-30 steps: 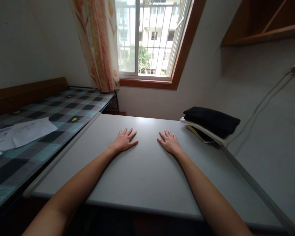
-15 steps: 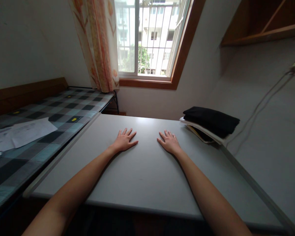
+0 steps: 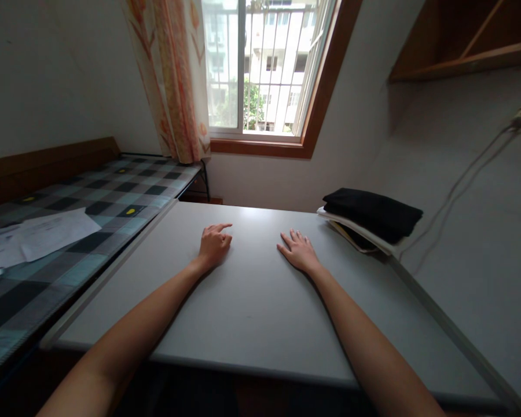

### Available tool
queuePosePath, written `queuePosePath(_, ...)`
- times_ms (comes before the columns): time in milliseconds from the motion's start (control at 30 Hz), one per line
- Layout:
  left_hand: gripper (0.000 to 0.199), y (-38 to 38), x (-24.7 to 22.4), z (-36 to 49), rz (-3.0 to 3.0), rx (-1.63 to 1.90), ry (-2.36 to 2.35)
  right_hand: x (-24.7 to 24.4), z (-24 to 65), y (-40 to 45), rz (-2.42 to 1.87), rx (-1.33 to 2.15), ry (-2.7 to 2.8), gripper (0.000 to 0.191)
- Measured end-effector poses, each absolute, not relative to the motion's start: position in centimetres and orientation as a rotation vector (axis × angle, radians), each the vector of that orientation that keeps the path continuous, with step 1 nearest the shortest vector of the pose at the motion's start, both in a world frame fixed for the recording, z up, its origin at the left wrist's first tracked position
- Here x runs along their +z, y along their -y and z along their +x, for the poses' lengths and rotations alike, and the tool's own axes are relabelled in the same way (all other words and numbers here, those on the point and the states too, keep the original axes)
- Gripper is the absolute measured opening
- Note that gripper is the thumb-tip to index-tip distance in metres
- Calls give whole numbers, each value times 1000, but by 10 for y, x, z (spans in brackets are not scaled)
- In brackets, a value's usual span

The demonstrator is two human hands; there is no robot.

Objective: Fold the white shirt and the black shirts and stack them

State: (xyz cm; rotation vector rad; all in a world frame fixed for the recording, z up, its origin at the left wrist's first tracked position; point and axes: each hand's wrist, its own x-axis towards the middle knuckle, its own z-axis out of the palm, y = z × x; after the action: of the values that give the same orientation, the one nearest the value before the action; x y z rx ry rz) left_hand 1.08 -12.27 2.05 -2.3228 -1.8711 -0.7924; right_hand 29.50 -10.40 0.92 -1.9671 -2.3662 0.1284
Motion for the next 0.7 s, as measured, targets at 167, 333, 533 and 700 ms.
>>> queuePosePath(167,46,124,21,10,-2303,-796,1941,9,295,104,-1965,134,2363,64)
queuePosePath(333,46,120,17,9,-2299,-775,1960,10,295,104,-1957,132,2359,64)
queuePosePath(533,35,111,2,8,-2409,-903,1719,7,295,104,-1938,123,2344,62)
queuePosePath(700,25,109,-4,6,-2454,-913,1690,16,302,104,-1820,54,2309,53)
